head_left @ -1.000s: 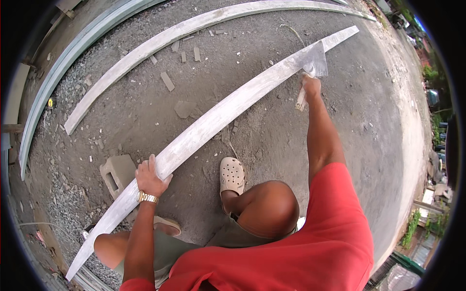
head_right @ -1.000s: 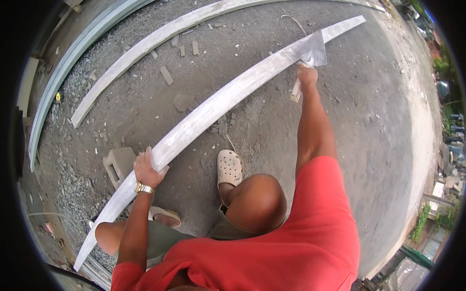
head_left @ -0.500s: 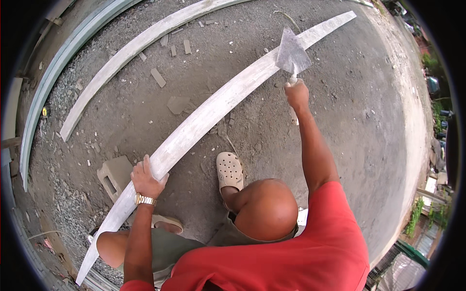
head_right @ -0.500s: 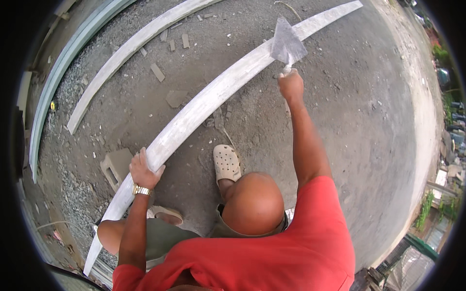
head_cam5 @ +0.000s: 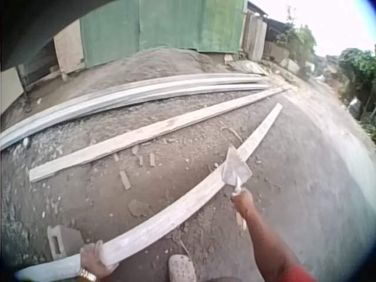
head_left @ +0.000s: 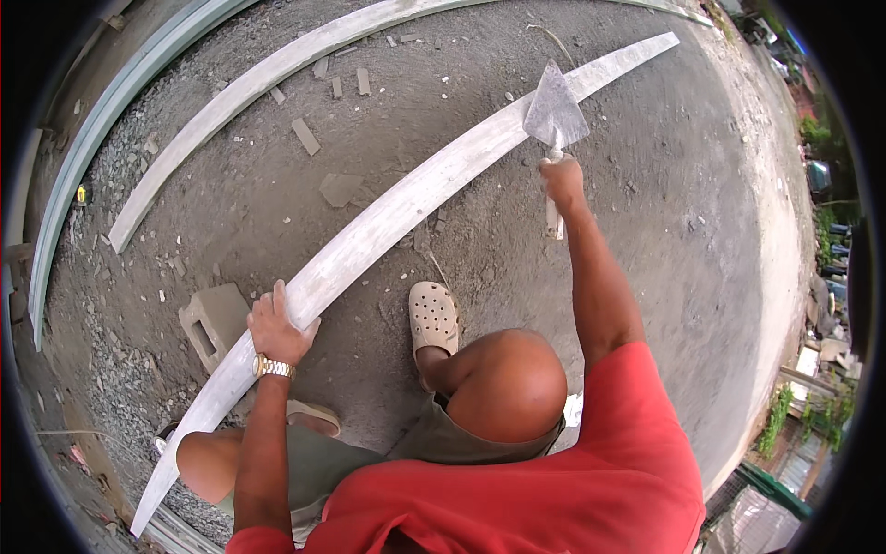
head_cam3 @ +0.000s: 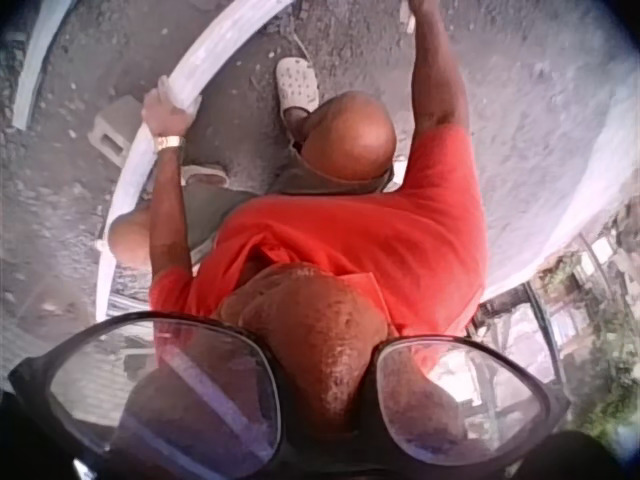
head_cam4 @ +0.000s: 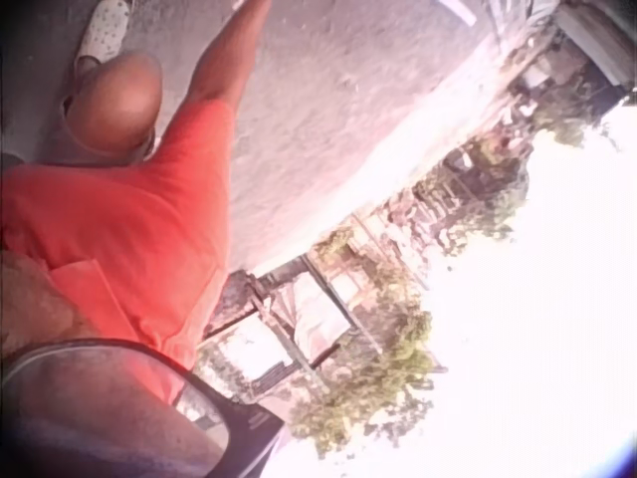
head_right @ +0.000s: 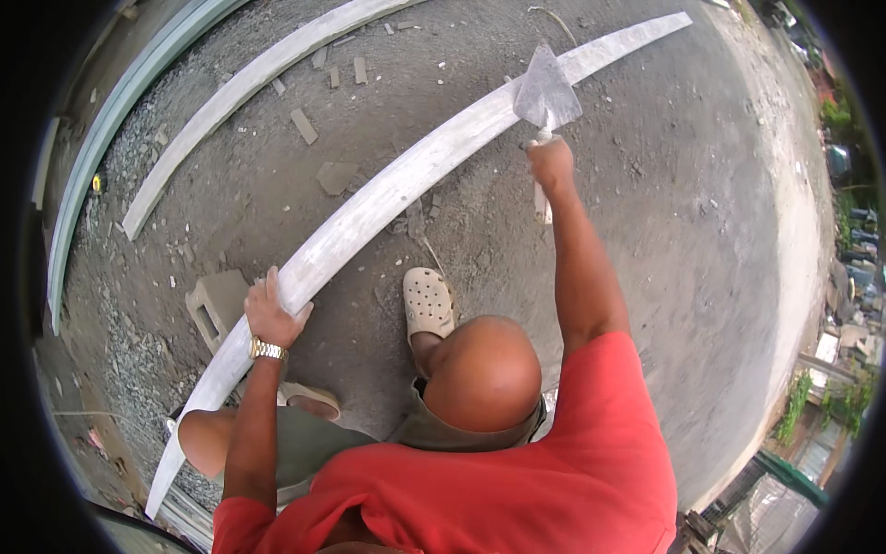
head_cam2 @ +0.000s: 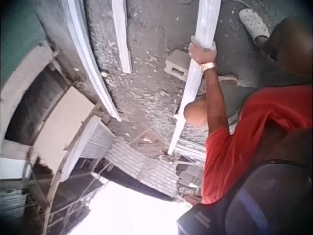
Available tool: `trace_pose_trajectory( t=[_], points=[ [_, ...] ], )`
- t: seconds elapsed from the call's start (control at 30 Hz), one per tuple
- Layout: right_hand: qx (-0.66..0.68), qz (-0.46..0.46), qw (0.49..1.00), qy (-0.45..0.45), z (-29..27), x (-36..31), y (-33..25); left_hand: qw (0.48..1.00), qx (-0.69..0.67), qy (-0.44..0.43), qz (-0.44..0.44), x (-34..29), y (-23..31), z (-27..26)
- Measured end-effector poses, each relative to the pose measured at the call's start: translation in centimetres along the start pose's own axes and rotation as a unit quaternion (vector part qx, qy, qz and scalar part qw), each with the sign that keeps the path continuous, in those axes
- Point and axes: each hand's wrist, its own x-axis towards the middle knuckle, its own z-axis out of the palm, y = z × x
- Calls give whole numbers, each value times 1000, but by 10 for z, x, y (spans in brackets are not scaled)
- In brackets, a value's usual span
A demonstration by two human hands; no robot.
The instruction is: Applying mortar to a long white construction board using a trowel.
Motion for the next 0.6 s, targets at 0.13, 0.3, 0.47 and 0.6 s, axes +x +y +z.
trace_pose_trajectory(
  t=[0.13,0.3,0.47,0.6],
  points=[
    [-86,-112,990,22,55,-66,-2,1000,12,-7,1,-1,-2,-11],
    [-131,-118,984,31,41,-57,-16,1000,-3,-9,-5,-2,-6,-6],
    [-175,-108,976,76,-2,7,-2,1000,2,-13,-5,4,4,-2],
    [-189,-137,972,10,46,-75,-24,999,7,-36,-18,0,-4,-10]
  ],
)
